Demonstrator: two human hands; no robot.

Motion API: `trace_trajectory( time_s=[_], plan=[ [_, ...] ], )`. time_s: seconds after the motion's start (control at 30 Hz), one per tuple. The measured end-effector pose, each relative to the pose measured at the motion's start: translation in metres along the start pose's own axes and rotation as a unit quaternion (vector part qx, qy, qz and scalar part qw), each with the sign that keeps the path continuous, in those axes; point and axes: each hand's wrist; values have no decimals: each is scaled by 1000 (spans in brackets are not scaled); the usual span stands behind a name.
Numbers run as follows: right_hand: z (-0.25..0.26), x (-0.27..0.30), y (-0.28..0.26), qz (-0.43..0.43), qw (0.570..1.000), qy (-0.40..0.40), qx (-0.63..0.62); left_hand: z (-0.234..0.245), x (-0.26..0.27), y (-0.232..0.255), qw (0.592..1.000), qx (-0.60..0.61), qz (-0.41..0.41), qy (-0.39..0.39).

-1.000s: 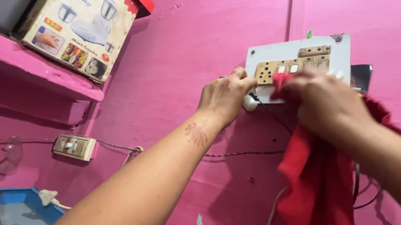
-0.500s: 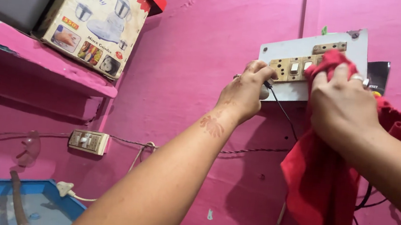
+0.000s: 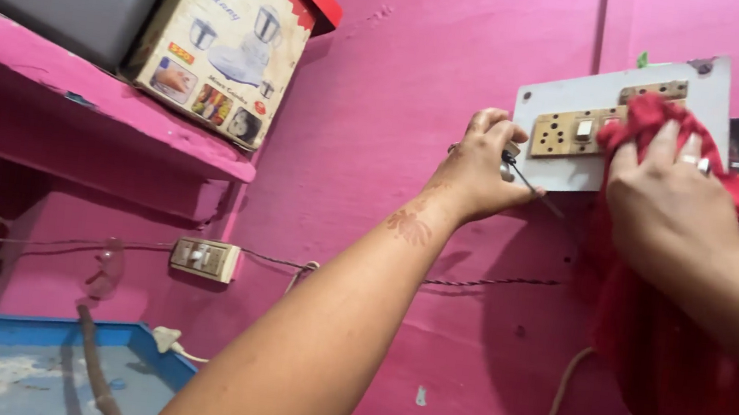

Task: The person uses a red cloth to wipe two wall-mounted electrical switchboards in a pink-walled room. They clean around the switches and sockets, then plug a white plug into one switchboard and continue wiping the surrounding area.

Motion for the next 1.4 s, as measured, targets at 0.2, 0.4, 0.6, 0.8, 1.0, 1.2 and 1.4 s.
trace_trajectory(
  time_s=[0.2,0.4,0.6,0.8,1.0,1.2,1.4],
  plan=[
    [92,-13,-55,-99,970,-187,-116,16,7,1,1000,-21,-3,-7],
    [-15,-80,-5,26,983,149,-101,22,19,-9,997,-51,-27,51],
    [-64,-130,-30,20,995,-3,-101,30,34,-18,997,-44,12,55],
    [-78,-132,-64,56,998,14,22,30,33,-20,997,-31,4,70],
    [-80,-102,-63,180,984,6,19,23,29,-23,993,-40,-16,107],
    [-91,-78,-37,294,952,-38,-71,9,19,-21,997,-16,-6,78],
    [-75,-42,0,281,954,-63,-86,14,23,-18,998,36,41,40]
  ],
)
Point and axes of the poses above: each hand's wrist, its own x-axis away from the middle knuckle, its own z-axis out of the back of the hand, y = z × x, and after that the axes turned 9 degrees about -x, right-handed
